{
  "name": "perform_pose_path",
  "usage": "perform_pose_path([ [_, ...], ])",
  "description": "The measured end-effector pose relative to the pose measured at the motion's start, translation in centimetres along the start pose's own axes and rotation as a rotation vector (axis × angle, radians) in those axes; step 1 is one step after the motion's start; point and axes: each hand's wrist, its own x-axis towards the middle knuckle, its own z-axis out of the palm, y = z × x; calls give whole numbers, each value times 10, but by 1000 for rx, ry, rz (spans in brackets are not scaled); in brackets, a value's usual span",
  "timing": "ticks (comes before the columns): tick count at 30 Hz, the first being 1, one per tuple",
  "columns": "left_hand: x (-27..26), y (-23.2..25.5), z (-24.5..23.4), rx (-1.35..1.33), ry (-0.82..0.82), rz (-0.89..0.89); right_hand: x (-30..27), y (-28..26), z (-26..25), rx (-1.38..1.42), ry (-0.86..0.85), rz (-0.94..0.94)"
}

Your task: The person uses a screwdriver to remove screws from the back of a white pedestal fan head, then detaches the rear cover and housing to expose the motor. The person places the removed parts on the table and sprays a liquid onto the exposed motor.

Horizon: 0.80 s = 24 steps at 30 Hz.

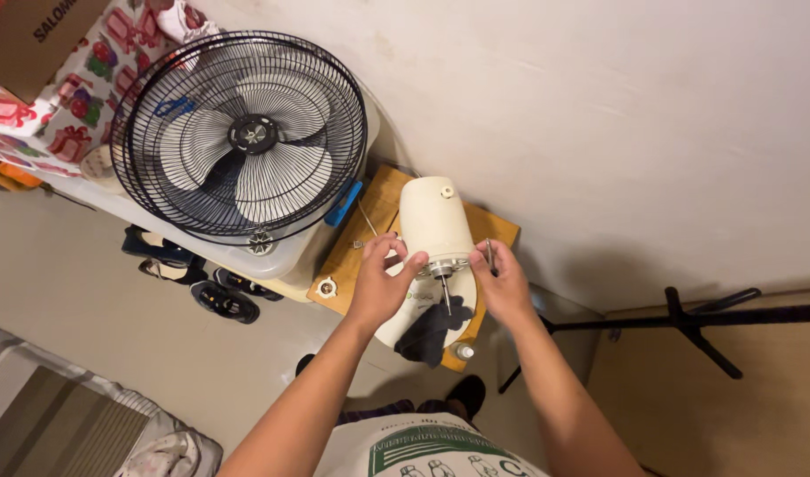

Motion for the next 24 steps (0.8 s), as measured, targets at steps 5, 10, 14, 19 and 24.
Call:
perform_pose_path([
  [5,9,-4,2,-122,15,-125,-1,-6,0,-46,-8,-7],
  [10,20,3,0,-136,-3,-309,-3,-14,-1,-117,-8,24],
  [14,24,8,1,-122,-12,-430,-4,-14,-1,-116,-7,6],
  [19,20,14,0,-109,11,-400,-9,-16,4,-64,20,-6],
  [24,21,14,1,-104,27,-426,-21,-33,10,-142,77,77],
])
